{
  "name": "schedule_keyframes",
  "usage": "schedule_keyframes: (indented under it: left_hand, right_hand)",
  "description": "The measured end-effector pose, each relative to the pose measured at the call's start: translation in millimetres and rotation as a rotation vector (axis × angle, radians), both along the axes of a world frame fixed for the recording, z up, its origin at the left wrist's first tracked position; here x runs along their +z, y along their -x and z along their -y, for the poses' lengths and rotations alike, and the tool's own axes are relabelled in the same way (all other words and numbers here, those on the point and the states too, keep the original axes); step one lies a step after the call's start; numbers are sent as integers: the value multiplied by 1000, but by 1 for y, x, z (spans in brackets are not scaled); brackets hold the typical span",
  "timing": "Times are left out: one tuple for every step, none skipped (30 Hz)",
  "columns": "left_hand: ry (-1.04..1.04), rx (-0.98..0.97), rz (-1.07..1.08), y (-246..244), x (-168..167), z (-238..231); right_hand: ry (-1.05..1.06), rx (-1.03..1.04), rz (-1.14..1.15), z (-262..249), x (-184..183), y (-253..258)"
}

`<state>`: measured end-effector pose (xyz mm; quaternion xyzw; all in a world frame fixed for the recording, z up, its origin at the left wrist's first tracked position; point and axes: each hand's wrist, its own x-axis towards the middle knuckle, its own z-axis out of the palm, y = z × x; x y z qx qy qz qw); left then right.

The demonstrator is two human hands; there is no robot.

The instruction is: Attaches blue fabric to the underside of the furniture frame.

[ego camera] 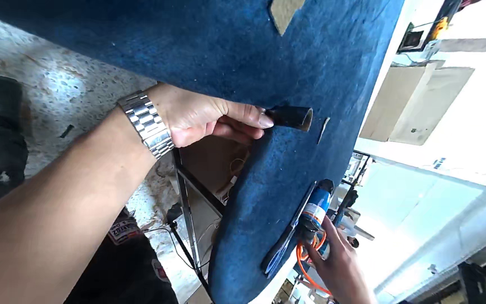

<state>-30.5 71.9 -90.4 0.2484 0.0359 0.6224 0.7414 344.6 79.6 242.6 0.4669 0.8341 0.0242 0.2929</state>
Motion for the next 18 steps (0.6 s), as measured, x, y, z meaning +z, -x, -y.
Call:
schedule_keyframes:
  left_hand:
    - [-9, -4, -15, 4, 6, -2]
    - [8, -12, -48, 10, 14, -2]
    - [35, -20, -82, 15, 24, -1]
    - [53, -28, -110, 18, 31, 2]
    - [48, -30, -122, 20, 36, 4]
    - [43, -29, -117, 22, 39, 7]
    - [68, -17, -98, 24, 45, 13]
    - [163, 11, -77, 27, 58, 25]
    - [330, 54, -76, 31, 78, 41]
    - [446, 76, -91, 35, 93, 49]
    - [493, 81, -113, 37, 99, 52]
    - [494, 83, -136, 37, 100, 52]
    - [477, 83, -144, 36, 100, 52]
    - [458, 88, -138, 36, 99, 52]
    - [450, 92, -126, 35, 98, 52]
    - [451, 92, -111, 34, 97, 53]
    - [456, 89, -96, 34, 97, 53]
    - [460, 82, -86, 33, 96, 54]
  right_hand:
    - [-11, 6, 13, 2, 10, 23]
    - [-38, 35, -37, 4, 19, 51]
    - [-57, 77, -148, 6, 24, 81]
    - [-53, 122, -304, 8, 24, 111]
    - [-26, 181, -445, 9, 18, 142]
    - [7, 258, -525, 8, 8, 172]
    - [29, 359, -546, 5, -4, 199]
    - [34, 465, -526, 0, -17, 224]
    - [40, 561, -478, -6, -28, 246]
    - [46, 637, -423, -13, -37, 262]
    - [51, 684, -380, -21, -43, 274]
    - [55, 713, -353, -27, -48, 282]
    - [66, 732, -344, -32, -50, 286]
    - [82, 747, -346, -36, -52, 290]
    - [113, 760, -353, -40, -53, 292]
    - [145, 773, -354, -42, -53, 293]
    - [171, 785, -350, -44, -52, 293]
    - [185, 793, -348, -45, -51, 293]
